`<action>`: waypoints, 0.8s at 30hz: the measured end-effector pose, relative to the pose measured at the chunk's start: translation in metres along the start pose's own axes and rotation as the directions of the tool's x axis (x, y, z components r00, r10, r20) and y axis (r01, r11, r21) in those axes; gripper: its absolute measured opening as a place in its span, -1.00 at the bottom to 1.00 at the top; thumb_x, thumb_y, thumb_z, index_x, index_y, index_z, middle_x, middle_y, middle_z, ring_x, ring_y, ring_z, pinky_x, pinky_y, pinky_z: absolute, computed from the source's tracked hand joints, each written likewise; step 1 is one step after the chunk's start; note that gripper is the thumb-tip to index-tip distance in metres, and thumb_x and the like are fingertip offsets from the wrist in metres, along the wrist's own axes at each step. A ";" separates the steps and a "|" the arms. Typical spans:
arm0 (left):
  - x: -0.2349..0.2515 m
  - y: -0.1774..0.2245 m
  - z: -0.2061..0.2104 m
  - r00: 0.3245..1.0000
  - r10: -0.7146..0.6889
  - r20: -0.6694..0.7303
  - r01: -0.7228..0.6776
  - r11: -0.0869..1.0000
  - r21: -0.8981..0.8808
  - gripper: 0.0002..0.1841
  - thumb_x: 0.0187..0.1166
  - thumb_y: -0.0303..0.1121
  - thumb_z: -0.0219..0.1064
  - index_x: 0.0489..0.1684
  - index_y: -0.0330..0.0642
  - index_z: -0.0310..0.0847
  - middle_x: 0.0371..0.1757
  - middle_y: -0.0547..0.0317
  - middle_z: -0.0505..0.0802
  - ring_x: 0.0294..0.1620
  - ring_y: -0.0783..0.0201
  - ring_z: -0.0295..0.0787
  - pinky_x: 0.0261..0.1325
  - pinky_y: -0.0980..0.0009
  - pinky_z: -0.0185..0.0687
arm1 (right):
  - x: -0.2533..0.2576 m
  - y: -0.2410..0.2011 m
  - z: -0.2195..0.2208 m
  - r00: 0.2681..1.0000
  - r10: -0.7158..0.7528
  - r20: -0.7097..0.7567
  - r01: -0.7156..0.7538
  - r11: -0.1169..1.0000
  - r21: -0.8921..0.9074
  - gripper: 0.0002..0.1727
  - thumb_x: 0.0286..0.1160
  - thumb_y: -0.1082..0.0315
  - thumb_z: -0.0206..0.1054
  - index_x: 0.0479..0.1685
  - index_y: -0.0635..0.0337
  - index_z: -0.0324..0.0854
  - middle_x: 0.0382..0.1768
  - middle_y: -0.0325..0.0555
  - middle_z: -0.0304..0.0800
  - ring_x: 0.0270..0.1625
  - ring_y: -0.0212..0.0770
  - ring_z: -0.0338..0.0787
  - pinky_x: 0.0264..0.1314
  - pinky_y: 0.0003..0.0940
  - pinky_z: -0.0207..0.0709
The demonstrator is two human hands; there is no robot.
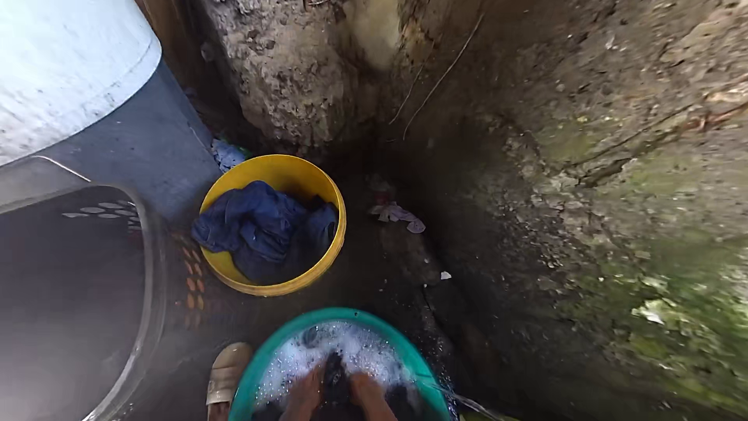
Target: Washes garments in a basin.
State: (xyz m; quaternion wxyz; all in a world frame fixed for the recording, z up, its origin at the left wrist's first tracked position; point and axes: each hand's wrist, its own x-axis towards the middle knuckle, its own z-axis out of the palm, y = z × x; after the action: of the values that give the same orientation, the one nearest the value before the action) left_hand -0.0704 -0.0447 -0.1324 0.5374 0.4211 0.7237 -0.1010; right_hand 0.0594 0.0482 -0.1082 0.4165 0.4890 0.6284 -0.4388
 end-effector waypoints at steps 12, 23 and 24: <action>-0.029 0.016 -0.028 0.929 0.280 -0.244 -0.326 0.929 -0.175 -0.60 0.68 -0.05 0.26 0.29 0.00 0.80 0.48 -0.03 0.74 0.70 -0.18 0.37 0.70 -0.45 -0.11 | 0.013 0.009 -0.026 0.986 -0.030 -0.162 0.050 0.992 0.118 -0.44 0.84 0.24 0.06 0.69 0.41 0.32 0.71 0.37 0.30 0.80 0.28 0.24 0.82 0.22 0.02; -0.072 0.018 -0.060 0.768 0.349 -0.536 -0.441 0.896 -0.049 -0.08 0.28 -0.60 0.48 0.80 0.23 0.32 0.81 -0.12 0.35 0.78 -0.31 0.22 0.69 -0.28 0.26 | -0.218 0.005 -0.020 0.653 -0.449 -0.610 0.576 0.818 0.015 -0.12 0.34 0.44 0.49 0.80 0.05 0.28 0.61 0.09 0.55 0.52 0.18 0.65 0.60 0.23 0.42; -0.076 0.026 -0.063 0.750 0.406 -0.522 -0.483 0.876 -0.013 -0.02 0.19 -0.62 0.54 0.80 0.25 0.33 0.88 -0.15 0.22 0.82 -0.40 0.10 0.67 -0.40 0.18 | -0.249 0.004 -0.019 0.545 -0.509 -0.667 0.651 0.758 -0.047 -0.20 0.26 0.48 0.51 0.69 0.12 0.44 0.52 0.08 0.65 0.45 0.14 0.73 0.52 0.22 0.51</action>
State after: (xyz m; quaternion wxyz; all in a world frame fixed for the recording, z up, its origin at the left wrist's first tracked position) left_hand -0.0907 -0.0292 -0.0333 0.3674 0.5520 0.7221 0.1971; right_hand 0.1053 0.0051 0.1334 -0.0481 0.4115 0.8080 -0.4189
